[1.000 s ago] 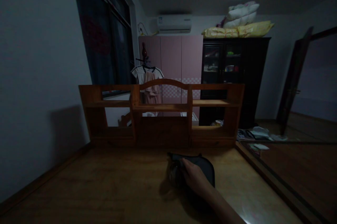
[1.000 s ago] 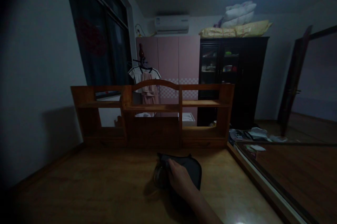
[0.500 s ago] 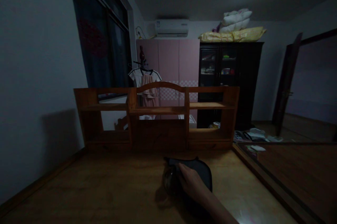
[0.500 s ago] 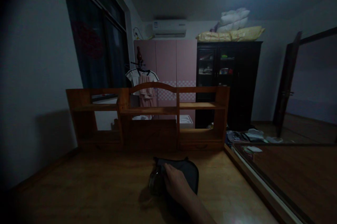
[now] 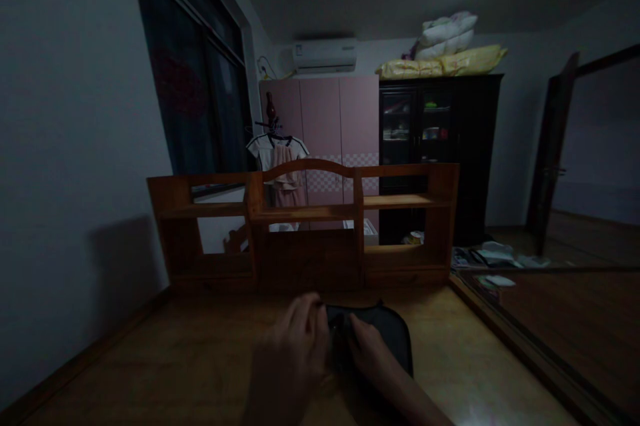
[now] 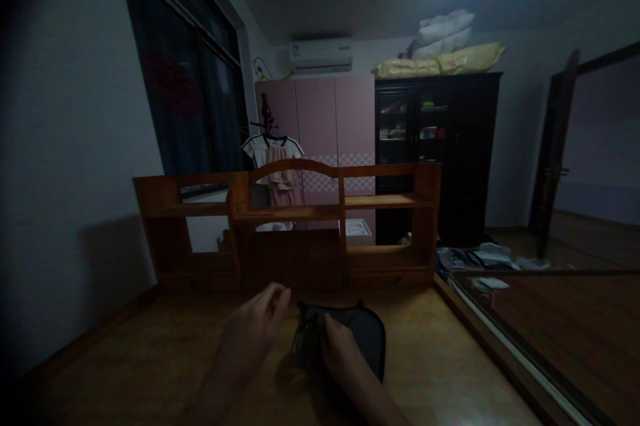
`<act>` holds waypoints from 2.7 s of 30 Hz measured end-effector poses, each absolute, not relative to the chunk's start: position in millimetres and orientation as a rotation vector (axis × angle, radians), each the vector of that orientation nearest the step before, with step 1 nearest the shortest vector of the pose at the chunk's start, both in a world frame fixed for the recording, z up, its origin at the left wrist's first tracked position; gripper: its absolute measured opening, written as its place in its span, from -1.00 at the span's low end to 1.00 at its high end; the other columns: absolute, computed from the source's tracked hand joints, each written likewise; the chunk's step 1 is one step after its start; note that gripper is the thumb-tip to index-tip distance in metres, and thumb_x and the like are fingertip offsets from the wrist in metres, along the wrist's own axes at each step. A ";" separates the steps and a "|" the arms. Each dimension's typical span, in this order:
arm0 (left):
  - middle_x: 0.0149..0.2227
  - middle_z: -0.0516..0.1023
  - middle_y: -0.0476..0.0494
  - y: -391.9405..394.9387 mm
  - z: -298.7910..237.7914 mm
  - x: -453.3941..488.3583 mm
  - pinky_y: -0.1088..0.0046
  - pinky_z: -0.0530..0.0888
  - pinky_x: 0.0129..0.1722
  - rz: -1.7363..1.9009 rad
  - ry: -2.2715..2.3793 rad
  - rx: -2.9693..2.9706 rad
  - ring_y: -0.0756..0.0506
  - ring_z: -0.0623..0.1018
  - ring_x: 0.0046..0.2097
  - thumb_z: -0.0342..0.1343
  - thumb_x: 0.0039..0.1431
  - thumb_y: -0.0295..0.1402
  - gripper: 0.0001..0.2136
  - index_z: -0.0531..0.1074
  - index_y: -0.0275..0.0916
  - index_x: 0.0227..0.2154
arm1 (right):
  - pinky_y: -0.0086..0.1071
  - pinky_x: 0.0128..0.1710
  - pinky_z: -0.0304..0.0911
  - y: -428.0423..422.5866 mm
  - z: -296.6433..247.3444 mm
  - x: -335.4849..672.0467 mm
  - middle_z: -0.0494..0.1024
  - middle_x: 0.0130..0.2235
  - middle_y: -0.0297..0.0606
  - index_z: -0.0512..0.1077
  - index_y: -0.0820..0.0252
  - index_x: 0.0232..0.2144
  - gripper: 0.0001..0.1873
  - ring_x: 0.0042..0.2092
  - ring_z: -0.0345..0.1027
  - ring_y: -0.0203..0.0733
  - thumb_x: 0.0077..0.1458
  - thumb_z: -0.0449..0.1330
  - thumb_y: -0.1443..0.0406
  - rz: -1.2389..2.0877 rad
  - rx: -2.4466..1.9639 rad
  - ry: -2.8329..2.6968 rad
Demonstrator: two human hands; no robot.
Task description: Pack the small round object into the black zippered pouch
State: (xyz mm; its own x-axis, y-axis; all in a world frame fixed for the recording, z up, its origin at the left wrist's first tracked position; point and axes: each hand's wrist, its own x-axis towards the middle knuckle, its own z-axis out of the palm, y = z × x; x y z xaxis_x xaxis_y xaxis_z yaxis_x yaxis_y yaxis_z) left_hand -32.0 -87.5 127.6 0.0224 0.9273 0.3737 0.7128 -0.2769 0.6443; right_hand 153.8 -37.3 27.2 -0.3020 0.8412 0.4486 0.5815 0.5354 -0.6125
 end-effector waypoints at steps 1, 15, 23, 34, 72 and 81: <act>-0.24 0.52 -0.16 -74.4 127.6 -31.6 0.36 0.39 -0.17 1.103 1.751 2.034 -0.14 0.51 -0.18 -0.13 0.26 -0.06 -0.65 0.44 -0.19 -0.25 | -0.41 -0.22 0.27 -35.6 25.3 154.3 0.56 -0.22 -0.10 0.38 0.18 -0.17 -0.73 -0.18 0.46 -0.13 0.16 -0.07 0.43 0.432 -1.164 -2.007; -0.19 0.55 -0.11 -5.4 32.9 -22.0 0.44 0.40 -0.22 0.836 1.016 1.767 -0.13 0.51 -0.18 0.09 0.04 0.03 -0.53 0.43 -0.27 -0.15 | -0.39 -0.12 0.26 -23.6 19.1 152.4 0.51 -0.14 -0.12 0.33 0.20 -0.12 -0.66 -0.10 0.41 -0.15 0.09 -0.07 0.51 0.327 -1.181 -2.089; -0.19 0.55 -0.17 -8.3 23.6 -17.5 0.45 0.40 -0.18 0.943 1.043 1.838 -0.13 0.51 -0.16 0.07 0.12 -0.24 -0.67 0.39 -0.30 -0.10 | -0.29 -0.12 0.27 -22.2 34.8 168.4 0.49 -0.12 -0.11 0.36 0.16 -0.08 -0.67 -0.09 0.38 -0.05 0.07 0.08 0.41 0.091 -1.365 -2.092; -0.18 0.57 -0.18 -28.6 40.4 -16.1 0.42 0.36 -0.12 0.853 1.446 2.059 -0.17 0.54 -0.14 -0.05 0.17 -0.25 -0.66 0.39 -0.16 -0.02 | -0.26 0.00 0.27 -28.8 40.1 164.1 0.35 0.06 -0.17 0.19 0.02 0.13 -0.45 0.03 0.31 -0.09 0.08 0.11 0.40 0.153 -1.287 -2.107; -0.28 0.60 -0.09 -43.7 43.2 -8.9 0.39 0.40 -0.32 0.741 1.515 2.475 -0.20 0.59 -0.28 -0.02 0.17 -0.09 -0.56 0.20 -0.04 0.10 | -0.35 -0.16 0.29 -24.4 29.0 171.0 0.57 -0.19 -0.23 0.40 0.15 -0.09 -0.50 -0.17 0.45 -0.12 -0.15 0.09 0.50 0.639 -1.104 -1.940; -0.22 0.59 -0.15 -42.6 37.8 -11.4 0.36 0.43 -0.22 0.795 1.448 2.463 -0.20 0.58 -0.21 0.00 0.12 0.03 -0.43 0.17 -0.13 0.13 | -0.31 -0.18 0.30 -21.5 21.6 169.8 0.58 -0.20 -0.13 0.46 0.25 -0.14 -0.57 -0.18 0.46 -0.08 -0.14 0.12 0.48 0.566 -1.225 -1.918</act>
State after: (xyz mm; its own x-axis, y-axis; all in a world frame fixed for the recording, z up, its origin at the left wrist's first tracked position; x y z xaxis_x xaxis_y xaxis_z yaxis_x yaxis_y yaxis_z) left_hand -11.4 -42.6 37.8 0.3844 0.8517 0.3561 0.7576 -0.5115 0.4055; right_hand 169.8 -21.5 21.6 -0.2356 0.8985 0.3705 0.5534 0.4373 -0.7089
